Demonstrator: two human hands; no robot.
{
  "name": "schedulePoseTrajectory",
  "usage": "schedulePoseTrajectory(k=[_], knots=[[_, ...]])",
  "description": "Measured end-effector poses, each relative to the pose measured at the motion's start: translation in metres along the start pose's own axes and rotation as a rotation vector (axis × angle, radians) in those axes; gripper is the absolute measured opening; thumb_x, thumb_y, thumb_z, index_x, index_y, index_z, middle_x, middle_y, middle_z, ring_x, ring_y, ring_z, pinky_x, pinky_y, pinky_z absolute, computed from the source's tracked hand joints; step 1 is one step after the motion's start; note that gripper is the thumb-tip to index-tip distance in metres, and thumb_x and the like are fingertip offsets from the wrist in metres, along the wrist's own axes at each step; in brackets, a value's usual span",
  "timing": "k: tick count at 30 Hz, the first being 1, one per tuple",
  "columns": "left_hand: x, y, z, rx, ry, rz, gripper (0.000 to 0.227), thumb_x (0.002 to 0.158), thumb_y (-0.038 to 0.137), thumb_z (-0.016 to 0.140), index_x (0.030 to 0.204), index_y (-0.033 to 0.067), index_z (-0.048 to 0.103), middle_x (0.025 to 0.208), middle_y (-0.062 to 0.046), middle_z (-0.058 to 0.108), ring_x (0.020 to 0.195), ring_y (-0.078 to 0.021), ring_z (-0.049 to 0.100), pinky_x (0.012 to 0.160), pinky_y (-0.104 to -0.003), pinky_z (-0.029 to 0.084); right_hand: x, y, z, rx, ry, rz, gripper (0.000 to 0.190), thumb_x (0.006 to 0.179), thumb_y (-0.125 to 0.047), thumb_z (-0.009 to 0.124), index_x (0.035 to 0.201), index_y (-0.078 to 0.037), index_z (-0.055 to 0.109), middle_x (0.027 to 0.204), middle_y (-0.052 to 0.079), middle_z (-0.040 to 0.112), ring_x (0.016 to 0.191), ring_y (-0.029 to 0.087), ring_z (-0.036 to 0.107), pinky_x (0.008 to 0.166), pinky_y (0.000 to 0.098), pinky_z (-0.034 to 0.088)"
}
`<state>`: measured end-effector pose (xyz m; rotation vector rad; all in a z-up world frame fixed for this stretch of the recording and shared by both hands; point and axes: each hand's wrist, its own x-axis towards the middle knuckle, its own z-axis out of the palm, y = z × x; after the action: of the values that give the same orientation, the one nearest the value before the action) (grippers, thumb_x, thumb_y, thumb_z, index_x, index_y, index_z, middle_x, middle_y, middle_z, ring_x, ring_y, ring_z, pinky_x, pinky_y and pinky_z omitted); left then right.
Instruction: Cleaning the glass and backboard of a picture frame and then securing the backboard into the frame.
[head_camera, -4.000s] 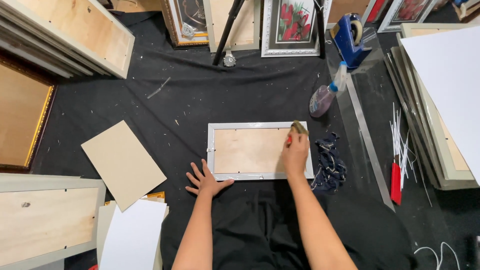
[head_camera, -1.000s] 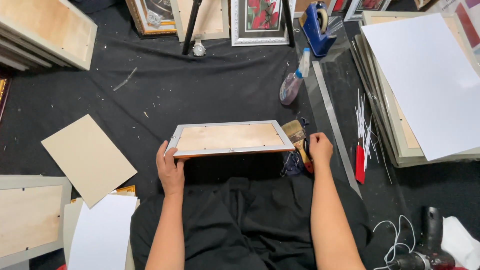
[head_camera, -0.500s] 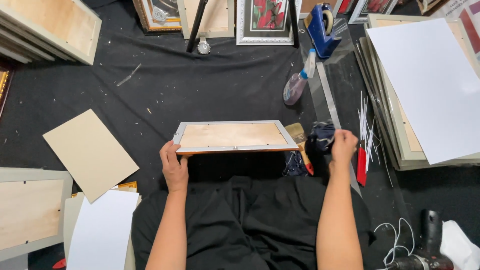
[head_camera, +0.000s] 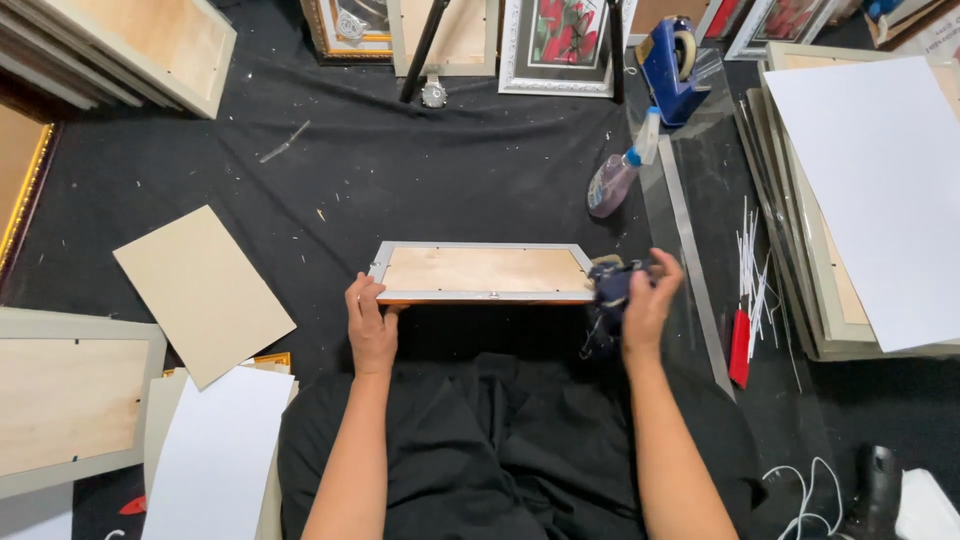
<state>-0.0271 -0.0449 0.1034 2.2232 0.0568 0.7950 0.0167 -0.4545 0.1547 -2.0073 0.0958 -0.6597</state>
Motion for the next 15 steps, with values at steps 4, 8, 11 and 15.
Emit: schedulePoseTrajectory(k=[4,8,11,15], knots=[[-0.001,-0.016,0.004,-0.005,-0.031,-0.002,0.029,0.093,0.017,0.074,0.109,0.0115,0.051,0.123,-0.007,0.050,0.130,-0.0372,0.055,0.103,-0.045,0.055,-0.037,-0.037,0.053,-0.307,-0.272,-0.438,0.048,0.106,-0.046,0.050,0.134,-0.009,0.061,0.114,0.014,0.059,0.105,0.035,0.061,0.094,0.0477,0.050],[0.005,-0.011,0.003,-0.002,-0.031,0.016,0.028,0.093,0.016,0.073,0.110,0.0124,0.051,0.121,-0.006,0.049,0.130,-0.0367,0.056,0.102,-0.044,0.056,-0.055,-0.042,0.100,-0.613,-0.207,-0.628,0.046,0.102,-0.054,0.055,0.129,-0.019,0.065,0.106,0.004,0.063,0.100,0.023,0.064,0.093,0.0397,0.049],[0.000,-0.013,0.006,0.002,-0.038,0.033,0.028,0.093,0.016,0.073,0.109,0.0123,0.051,0.119,-0.006,0.049,0.129,-0.0365,0.057,0.101,-0.043,0.056,-0.075,-0.088,0.147,-0.523,-0.278,-0.658,0.047,0.101,-0.052,0.057,0.129,-0.015,0.064,0.105,0.008,0.063,0.099,0.026,0.064,0.089,0.0406,0.051],[0.000,-0.014,0.001,0.010,-0.044,0.093,0.034,0.094,0.035,0.068,0.112,0.0100,0.053,0.120,-0.008,0.050,0.129,-0.0354,0.058,0.102,-0.039,0.055,-0.114,-0.123,0.225,-0.306,-0.399,-0.811,0.050,0.096,-0.041,0.064,0.137,-0.013,0.060,0.115,0.014,0.060,0.108,0.033,0.062,0.092,0.0467,0.050]])
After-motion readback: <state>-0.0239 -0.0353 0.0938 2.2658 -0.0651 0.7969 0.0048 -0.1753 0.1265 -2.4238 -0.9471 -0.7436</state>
